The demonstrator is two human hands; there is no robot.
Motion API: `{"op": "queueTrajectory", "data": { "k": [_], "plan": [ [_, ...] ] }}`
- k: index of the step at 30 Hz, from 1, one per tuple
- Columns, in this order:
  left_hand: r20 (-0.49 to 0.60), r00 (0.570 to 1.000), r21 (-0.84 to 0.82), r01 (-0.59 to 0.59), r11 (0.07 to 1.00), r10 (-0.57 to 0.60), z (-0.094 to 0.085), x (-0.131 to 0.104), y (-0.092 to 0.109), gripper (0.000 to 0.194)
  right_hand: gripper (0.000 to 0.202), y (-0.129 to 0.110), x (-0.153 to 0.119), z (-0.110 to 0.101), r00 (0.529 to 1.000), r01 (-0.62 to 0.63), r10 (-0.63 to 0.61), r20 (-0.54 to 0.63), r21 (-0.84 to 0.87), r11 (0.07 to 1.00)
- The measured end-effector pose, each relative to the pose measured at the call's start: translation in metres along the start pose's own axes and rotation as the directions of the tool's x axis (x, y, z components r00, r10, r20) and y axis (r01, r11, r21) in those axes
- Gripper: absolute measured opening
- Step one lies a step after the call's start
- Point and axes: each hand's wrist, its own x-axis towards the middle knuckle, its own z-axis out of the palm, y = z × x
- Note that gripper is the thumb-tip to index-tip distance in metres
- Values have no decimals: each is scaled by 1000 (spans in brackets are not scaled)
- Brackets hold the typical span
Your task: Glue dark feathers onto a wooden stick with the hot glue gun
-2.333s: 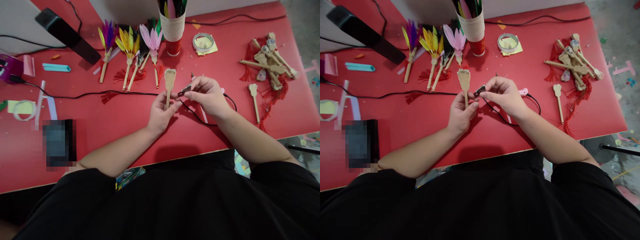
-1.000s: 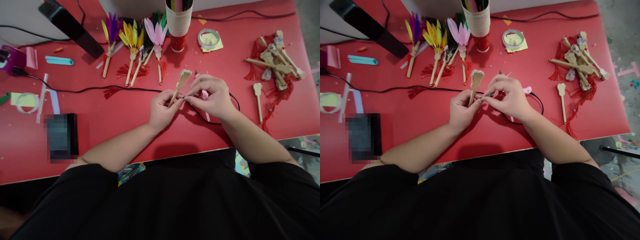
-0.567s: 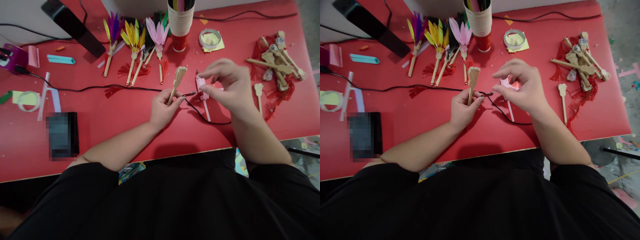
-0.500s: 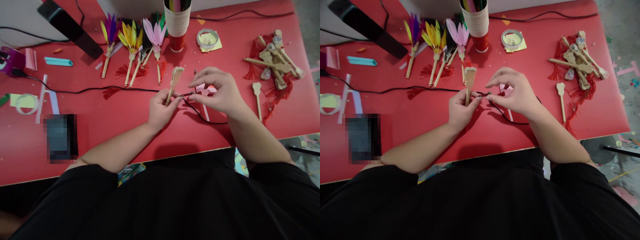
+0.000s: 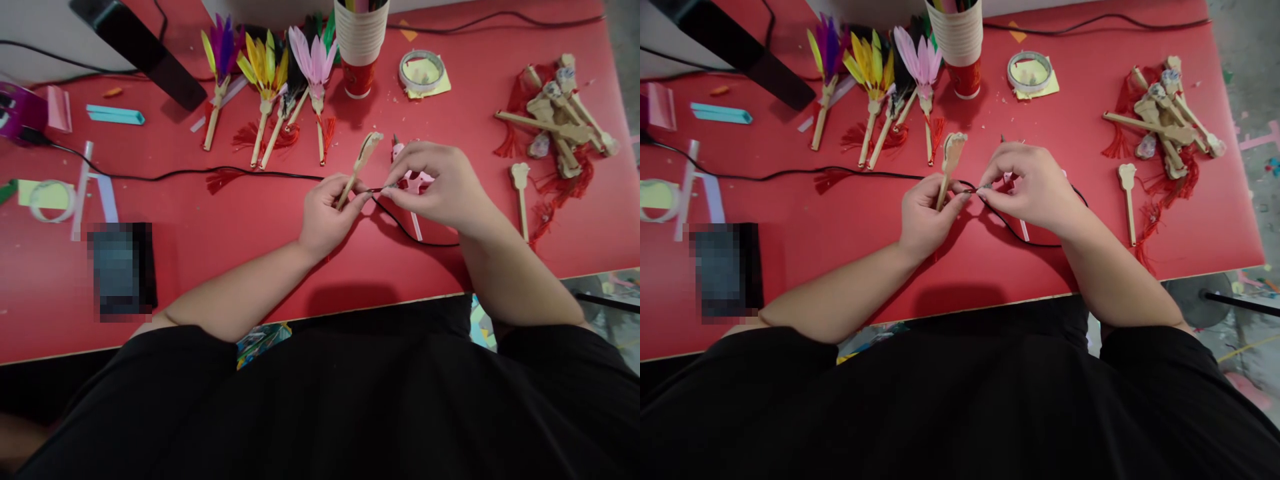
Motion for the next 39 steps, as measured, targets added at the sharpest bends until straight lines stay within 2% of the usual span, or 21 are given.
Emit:
{"op": "queueTrajectory", "data": {
  "k": [4, 8, 10, 17, 26, 34, 39],
  "plan": [
    [-1, 1000, 26, -25, 999, 25, -1, 1, 1, 52, 29, 4, 1, -2, 999, 16, -16, 35, 20, 1000],
    [-10, 999, 54, -53, 997, 53, -1, 2, 1, 53, 50, 7, 3, -2, 999, 1, -4, 36, 82, 997],
    [-7, 997, 50, -71, 996, 71, -1, 2, 1, 51, 54, 8, 4, -2, 999, -12, 9, 36, 94, 996],
    [-7, 999, 44, -39, 998, 40, -1, 2, 0, 48, 26, 7, 3, -2, 999, 12, -14, 33, 50, 999],
    [-6, 1000, 22, -3, 1000, 3, 0, 3, -3, 48, 27, 3, 1, 5, 999, -14, 17, -49, 70, 997],
    [-4, 998, 34, -67, 997, 68, 0, 6, -7, 51, 19, 5, -1, 14, 996, 17, -9, -85, 96, 995],
    [-6, 998, 48, -69, 996, 70, -1, 8, -12, 53, 28, 7, -1, 18, 995, -19, 34, -97, 151, 988]
  ]
}}
